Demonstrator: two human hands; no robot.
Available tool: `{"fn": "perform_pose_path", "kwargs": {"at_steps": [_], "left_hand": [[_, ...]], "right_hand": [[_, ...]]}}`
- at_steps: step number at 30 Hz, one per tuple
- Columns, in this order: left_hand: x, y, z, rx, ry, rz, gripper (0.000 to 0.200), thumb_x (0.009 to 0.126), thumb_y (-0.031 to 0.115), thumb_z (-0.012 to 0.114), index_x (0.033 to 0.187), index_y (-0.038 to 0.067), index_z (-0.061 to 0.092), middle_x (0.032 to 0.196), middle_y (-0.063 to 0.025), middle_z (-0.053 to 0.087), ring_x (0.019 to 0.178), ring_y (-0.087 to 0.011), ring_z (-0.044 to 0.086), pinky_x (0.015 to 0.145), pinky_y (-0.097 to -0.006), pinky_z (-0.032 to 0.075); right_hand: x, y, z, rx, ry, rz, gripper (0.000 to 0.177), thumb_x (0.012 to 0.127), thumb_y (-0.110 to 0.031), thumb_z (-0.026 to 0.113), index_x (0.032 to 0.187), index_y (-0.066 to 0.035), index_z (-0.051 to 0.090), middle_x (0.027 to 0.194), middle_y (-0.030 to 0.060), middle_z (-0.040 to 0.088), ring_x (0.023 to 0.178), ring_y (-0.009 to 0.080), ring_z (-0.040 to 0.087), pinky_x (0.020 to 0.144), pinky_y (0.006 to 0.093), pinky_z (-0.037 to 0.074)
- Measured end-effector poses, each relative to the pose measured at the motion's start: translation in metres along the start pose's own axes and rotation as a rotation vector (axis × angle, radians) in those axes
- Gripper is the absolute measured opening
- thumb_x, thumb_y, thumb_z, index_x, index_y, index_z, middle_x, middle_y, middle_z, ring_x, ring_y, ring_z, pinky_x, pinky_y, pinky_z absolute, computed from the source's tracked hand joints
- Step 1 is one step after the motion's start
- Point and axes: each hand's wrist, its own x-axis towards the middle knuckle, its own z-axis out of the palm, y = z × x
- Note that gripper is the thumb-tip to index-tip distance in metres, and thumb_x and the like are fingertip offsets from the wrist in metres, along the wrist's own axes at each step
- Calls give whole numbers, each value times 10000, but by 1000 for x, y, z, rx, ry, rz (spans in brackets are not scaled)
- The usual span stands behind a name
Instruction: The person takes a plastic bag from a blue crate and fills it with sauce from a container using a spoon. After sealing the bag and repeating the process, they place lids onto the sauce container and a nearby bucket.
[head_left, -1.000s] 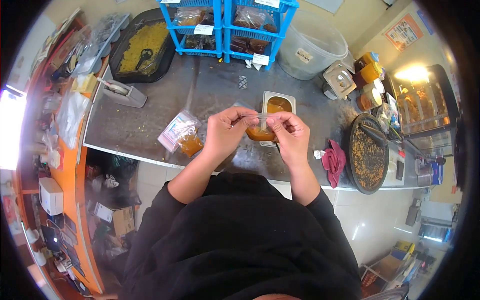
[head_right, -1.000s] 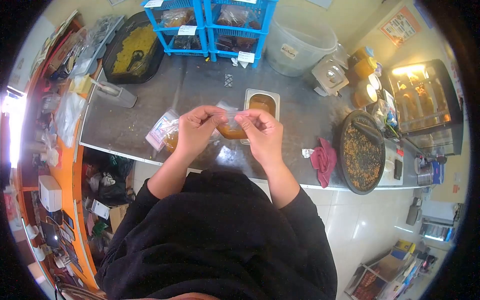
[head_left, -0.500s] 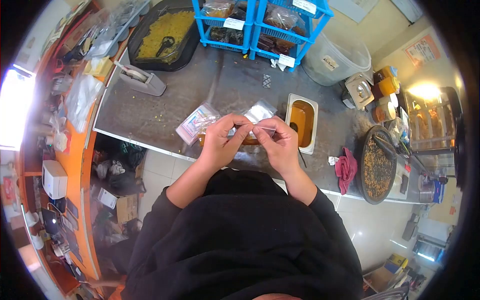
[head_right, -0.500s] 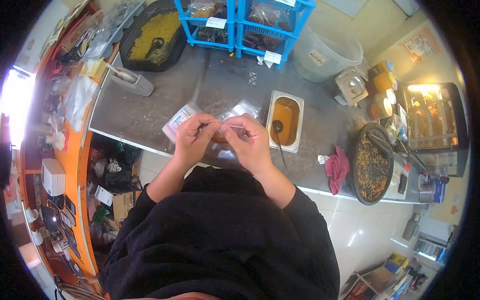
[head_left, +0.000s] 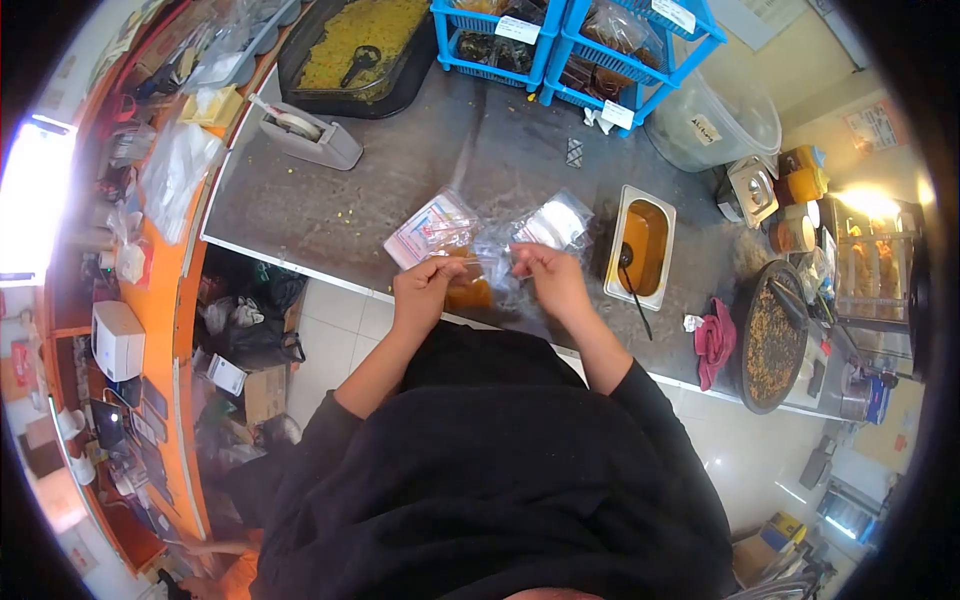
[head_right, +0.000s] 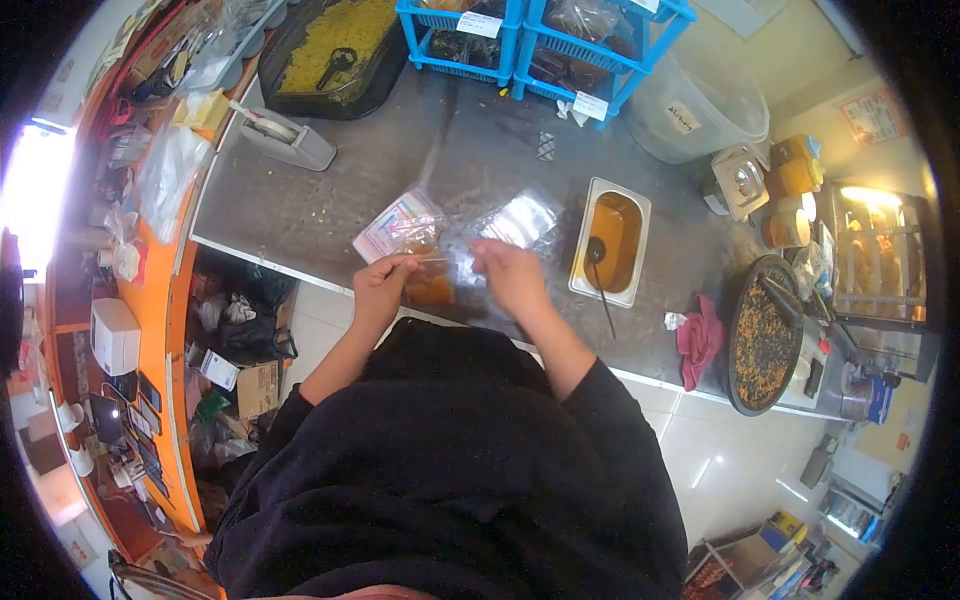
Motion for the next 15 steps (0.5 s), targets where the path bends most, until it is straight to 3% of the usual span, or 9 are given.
{"fn": "perform_pose_path", "kwargs": {"at_steps": [3, 4, 6, 7, 12, 15], "left_hand": [[15, -31, -8, 318, 155, 95, 157, 899, 156, 675, 979, 35, 735, 842, -66, 702, 804, -171, 654, 758, -322, 517], [21, -32, -11, 467, 173, 214, 166, 878, 171, 689, 975, 46, 739, 855, -70, 691, 821, -198, 640, 776, -346, 502], [34, -32, -18, 764, 212, 455, 189, 836, 201, 718, 966, 67, 748, 881, -78, 669, 855, -250, 611, 812, -394, 472], [40, -33, -19, 803, 228, 459, 219, 823, 209, 724, 995, 75, 739, 898, -84, 655, 874, -268, 592, 822, -402, 456], [47, -20, -8, 972, 362, 495, 332, 803, 233, 737, 1085, 72, 667, 976, -94, 613, 945, -301, 553, 859, -420, 419], [48, -6, 3, 751, 221, 617, 329, 804, 237, 737, 1052, 54, 623, 887, -100, 607, 874, -302, 568, 808, -424, 437]], "right_hand": [[23, 30, -4, -456, 333, -201, 174, 899, -146, 625, 1021, -59, 712, 828, 118, 688, 778, 247, 665, 735, 362, 520], [27, 38, -6, -621, 433, -280, 161, 877, -140, 640, 998, -62, 713, 836, 124, 685, 796, 285, 668, 742, 384, 522], [31, 48, -6, -633, 490, -236, 139, 847, -140, 638, 938, -69, 716, 878, 129, 679, 822, 329, 651, 764, 414, 513], [33, 51, -6, -638, 517, -215, 129, 832, -140, 637, 908, -73, 717, 899, 131, 676, 834, 352, 643, 775, 429, 508], [35, 48, -12, -560, 523, -230, 108, 807, -150, 665, 841, -67, 725, 853, 115, 681, 809, 331, 644, 756, 418, 507], [27, 21, -15, -355, 503, -228, 107, 796, -158, 692, 833, -68, 735, 828, 110, 686, 772, 296, 650, 730, 388, 511]]}}
